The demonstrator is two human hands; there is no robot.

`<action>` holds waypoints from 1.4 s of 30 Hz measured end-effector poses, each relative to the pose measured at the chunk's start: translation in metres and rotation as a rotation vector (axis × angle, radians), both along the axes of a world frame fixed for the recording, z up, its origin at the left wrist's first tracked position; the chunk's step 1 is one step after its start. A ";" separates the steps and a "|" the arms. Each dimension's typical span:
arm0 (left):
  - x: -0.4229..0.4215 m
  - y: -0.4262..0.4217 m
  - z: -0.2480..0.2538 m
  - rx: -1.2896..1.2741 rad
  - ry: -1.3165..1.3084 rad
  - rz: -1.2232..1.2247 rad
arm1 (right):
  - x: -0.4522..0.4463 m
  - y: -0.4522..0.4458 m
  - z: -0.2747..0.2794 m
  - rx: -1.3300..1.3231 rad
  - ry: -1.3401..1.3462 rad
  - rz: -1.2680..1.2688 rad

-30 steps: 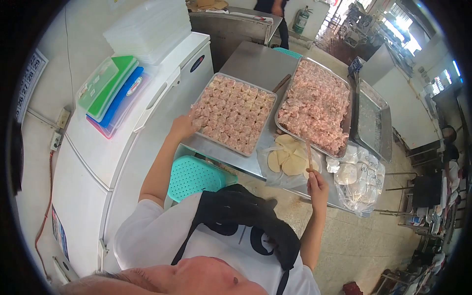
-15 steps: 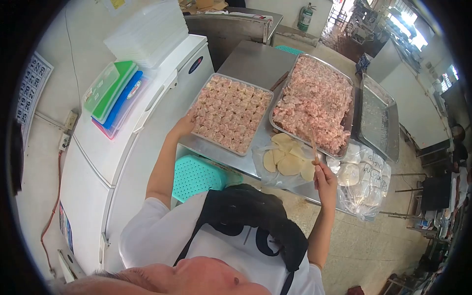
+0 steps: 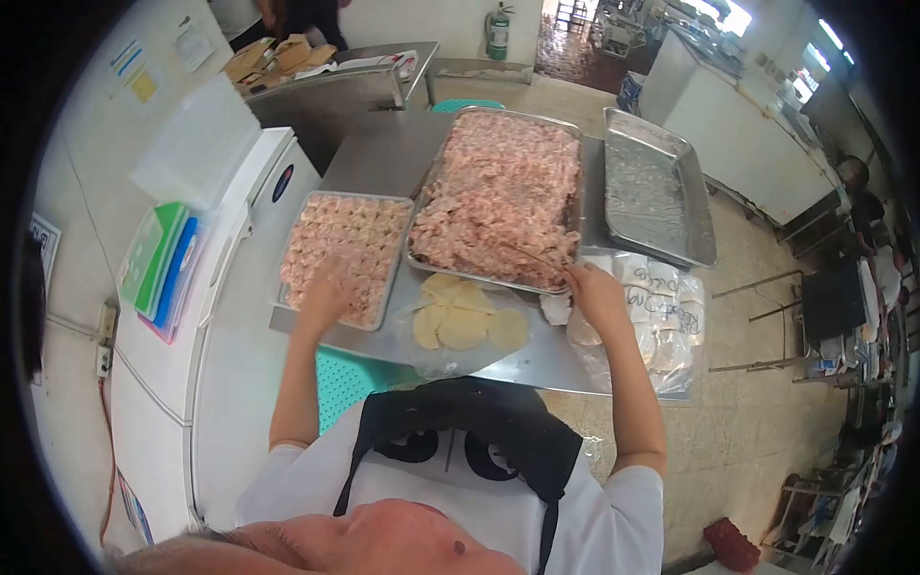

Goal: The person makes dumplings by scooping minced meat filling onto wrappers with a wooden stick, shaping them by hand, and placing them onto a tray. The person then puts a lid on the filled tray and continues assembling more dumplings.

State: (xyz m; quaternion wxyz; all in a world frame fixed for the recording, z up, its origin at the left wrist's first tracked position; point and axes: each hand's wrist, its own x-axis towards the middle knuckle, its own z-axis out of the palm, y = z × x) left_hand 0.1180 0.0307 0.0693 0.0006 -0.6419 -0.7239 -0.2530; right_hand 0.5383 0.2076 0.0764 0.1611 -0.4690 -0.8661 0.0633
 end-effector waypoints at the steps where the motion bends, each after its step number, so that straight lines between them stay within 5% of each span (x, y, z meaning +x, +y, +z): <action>1: 0.030 0.010 0.004 -0.011 -0.119 -0.144 | 0.002 0.011 0.008 0.002 0.000 -0.006; 6: 0.142 0.057 -0.069 -0.004 -0.319 -0.495 | -0.006 0.052 0.014 0.182 -0.083 0.221; 9: 0.172 0.072 -0.080 -0.011 -0.080 -0.427 | -0.003 0.057 -0.012 0.230 -0.095 0.294; 19: 0.174 0.073 -0.080 0.142 -0.247 -0.314 | 0.019 0.032 -0.034 -0.069 -0.044 0.373; 22: 0.177 0.074 -0.077 -0.025 0.012 -0.301 | 0.023 0.047 -0.017 -0.086 0.039 0.376; 25: 0.174 0.073 -0.076 -0.127 -0.024 -0.243 | 0.018 0.064 0.006 0.286 0.022 0.430; 27: 0.169 0.067 -0.073 0.048 -0.253 -0.224 | 0.012 0.069 0.006 0.324 -0.132 0.496; 31: 0.162 0.061 -0.066 0.006 -0.610 -0.111 | 0.002 0.050 -0.011 0.182 -0.212 0.484; 33: 0.161 0.066 -0.066 -0.011 -1.189 -0.023 | 0.002 0.036 -0.015 -0.042 -0.335 0.350; 37: 0.147 0.065 -0.078 -0.137 -1.099 -0.003 | 0.021 0.038 -0.027 -0.180 -0.091 0.287; 39: 0.141 0.066 -0.082 -0.080 -1.277 -0.131 | 0.026 0.041 -0.021 -0.116 -0.017 0.307; 42: 0.139 0.067 -0.051 -0.089 -1.135 -0.247 | 0.014 0.040 0.023 0.034 -0.132 0.273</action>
